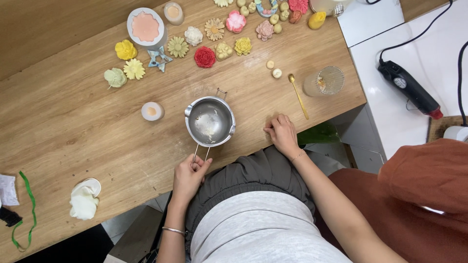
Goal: Manually press small wax pieces into a silicone mold to create decorative candle elements.
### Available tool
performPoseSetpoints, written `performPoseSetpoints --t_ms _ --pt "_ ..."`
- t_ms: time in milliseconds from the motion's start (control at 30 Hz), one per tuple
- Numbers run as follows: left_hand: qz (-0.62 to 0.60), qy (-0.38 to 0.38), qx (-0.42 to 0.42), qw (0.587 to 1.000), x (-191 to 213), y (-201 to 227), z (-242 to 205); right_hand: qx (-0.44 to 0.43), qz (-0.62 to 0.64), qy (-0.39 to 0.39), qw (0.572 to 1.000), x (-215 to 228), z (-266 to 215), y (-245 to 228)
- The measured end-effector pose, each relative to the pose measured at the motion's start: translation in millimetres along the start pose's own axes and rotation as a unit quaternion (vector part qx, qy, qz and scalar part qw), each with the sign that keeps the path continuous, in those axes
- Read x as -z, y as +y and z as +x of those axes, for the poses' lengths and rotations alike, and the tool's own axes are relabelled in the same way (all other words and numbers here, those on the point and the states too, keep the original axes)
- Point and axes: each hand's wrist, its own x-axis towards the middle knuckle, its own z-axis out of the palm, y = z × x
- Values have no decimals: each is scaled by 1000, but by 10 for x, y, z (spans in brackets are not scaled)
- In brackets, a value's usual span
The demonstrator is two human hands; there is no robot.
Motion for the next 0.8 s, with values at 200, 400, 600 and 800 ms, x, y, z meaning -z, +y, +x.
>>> performPoseSetpoints --t_ms 200,400,600,800 --pt "29 -11 -9 999 14 -11 13 -5 45 17 999 26 -4 75" --pt "31 -9 1 999 36 -1 34 -35 98 5 995 59 -25 164" --pt "22 -10 -6 1000 27 -13 63 44 58 5 997 161 -9 -52" --pt "22 -11 -18 1000 14 -16 51 83 -32 25 996 55 -84 -93"
